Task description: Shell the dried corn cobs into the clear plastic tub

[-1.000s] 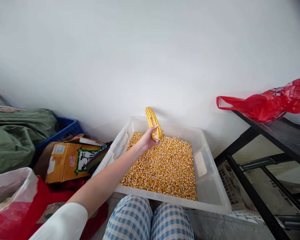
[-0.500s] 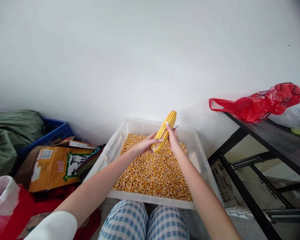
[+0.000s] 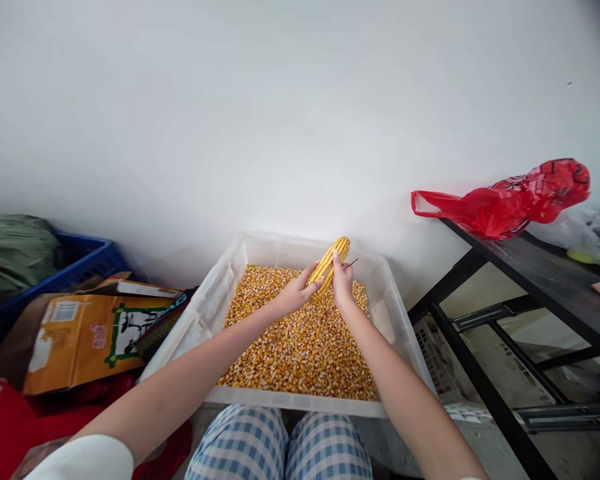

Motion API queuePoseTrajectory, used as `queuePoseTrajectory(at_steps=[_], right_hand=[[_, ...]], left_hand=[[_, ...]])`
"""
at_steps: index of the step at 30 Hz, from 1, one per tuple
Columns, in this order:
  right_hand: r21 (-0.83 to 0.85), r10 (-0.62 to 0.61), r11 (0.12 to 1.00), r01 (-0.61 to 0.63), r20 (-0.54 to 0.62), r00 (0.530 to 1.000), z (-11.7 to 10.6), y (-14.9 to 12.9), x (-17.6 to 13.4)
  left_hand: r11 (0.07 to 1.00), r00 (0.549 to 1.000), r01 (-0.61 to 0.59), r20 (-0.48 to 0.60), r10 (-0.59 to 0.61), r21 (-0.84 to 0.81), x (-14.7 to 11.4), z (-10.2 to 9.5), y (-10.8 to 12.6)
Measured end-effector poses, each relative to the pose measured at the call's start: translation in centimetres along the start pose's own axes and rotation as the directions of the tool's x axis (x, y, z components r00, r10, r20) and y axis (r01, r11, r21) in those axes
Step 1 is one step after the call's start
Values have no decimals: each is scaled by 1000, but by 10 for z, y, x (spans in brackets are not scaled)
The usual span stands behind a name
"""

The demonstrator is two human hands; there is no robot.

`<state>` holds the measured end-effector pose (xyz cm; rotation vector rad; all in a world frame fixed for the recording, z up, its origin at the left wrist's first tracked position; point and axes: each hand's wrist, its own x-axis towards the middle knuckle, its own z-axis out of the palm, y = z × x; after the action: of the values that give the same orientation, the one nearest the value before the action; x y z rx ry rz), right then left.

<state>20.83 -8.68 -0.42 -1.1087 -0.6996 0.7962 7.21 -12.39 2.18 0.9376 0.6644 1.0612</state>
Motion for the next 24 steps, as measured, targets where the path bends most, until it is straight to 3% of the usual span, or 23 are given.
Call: queuePoseTrajectory(at_steps=[2,4,6,11,17,24], right_hand=[[-57,-19,998,17,-29,999,-1,1,-1],[-119,-30,993,25,-33,999,-2,3,-2],[-169,-37,985,32,-24,999,-2,5,-5],[-280,-79,956,94,62,995,1,3,-12],[-304,-77,948,93,65,995,0,-1,-10],[-366,-128,914,175,149,980,0,0,-13]], left_hand=[[974,990,-133,66,123,183,2,-2,-5],[921,982,-182,106,155,344,4,-5,-10],[889,989,-147,77,126,433,5,-7,-12],[793,996,90,-60,-68,602,3,-3,-5],[815,983,119,48,-177,567,3,-2,1],[845,989,136,-25,-144,518,12,-9,-7]])
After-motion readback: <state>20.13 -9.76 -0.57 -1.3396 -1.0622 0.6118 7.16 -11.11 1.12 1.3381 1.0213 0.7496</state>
